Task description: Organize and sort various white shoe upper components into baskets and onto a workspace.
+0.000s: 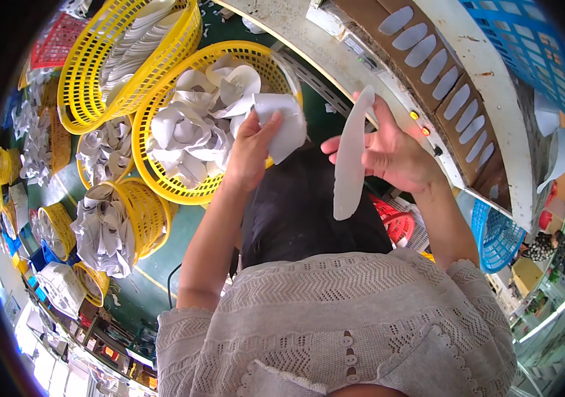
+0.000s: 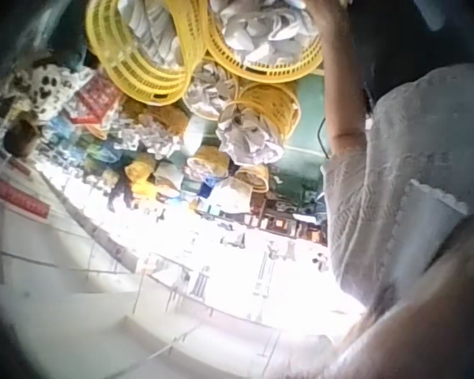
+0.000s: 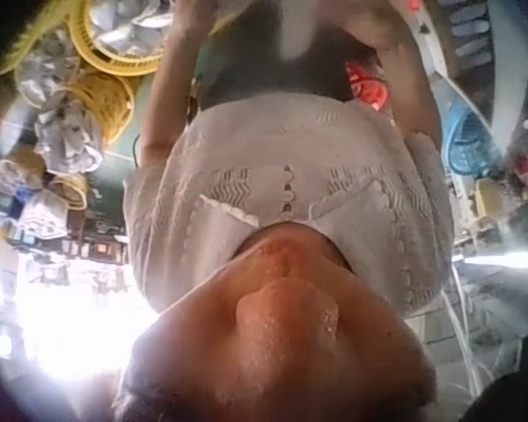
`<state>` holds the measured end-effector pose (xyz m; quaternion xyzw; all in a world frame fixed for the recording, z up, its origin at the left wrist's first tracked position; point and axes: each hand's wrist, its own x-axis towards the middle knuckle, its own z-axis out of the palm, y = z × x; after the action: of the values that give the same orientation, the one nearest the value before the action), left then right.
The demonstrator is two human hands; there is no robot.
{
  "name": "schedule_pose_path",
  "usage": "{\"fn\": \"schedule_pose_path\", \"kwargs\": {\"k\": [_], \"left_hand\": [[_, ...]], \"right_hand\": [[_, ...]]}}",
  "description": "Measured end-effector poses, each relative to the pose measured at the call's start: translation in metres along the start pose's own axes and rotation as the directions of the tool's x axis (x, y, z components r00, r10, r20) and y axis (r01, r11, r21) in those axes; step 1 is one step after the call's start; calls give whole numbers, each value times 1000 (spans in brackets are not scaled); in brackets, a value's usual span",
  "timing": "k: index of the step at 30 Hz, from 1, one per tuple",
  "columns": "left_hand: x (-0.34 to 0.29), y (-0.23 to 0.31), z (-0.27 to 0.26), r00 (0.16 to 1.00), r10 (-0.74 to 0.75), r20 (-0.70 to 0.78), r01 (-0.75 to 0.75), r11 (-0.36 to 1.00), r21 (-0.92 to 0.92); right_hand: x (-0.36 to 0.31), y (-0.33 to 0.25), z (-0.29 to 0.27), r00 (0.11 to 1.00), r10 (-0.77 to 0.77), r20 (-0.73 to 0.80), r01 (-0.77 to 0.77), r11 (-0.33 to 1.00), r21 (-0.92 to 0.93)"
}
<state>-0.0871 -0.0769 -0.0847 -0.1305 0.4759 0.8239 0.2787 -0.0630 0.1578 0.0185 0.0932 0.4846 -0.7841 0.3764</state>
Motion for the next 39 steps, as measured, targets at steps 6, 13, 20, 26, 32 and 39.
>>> {"fn": "schedule_pose_path", "kwargs": {"k": [6,13,20,26,32,39], "left_hand": [[-10,6,30,997,-48,61,46,999,25],[-15,1,45,977,101,185,-162,922,352],[-27,14,68,973,-34,229,-32,959,280],[-29,18,76,947,-83,312,41,989,140],[-30,23,79,945,-95,312,69,993,94],[-30,30,83,947,-101,304,70,991,112]], "right_hand": [[-21,14,5,982,-187,-9,181,965,-190],[-27,-8,3,887,-459,-52,324,698,-639],[-18,-22,4,892,-437,112,343,496,-798],[-13,-21,-4,872,-458,170,401,474,-784],[-6,-22,-10,856,-476,201,439,466,-768],[-1,-22,-10,859,-480,176,441,521,-731]]}}
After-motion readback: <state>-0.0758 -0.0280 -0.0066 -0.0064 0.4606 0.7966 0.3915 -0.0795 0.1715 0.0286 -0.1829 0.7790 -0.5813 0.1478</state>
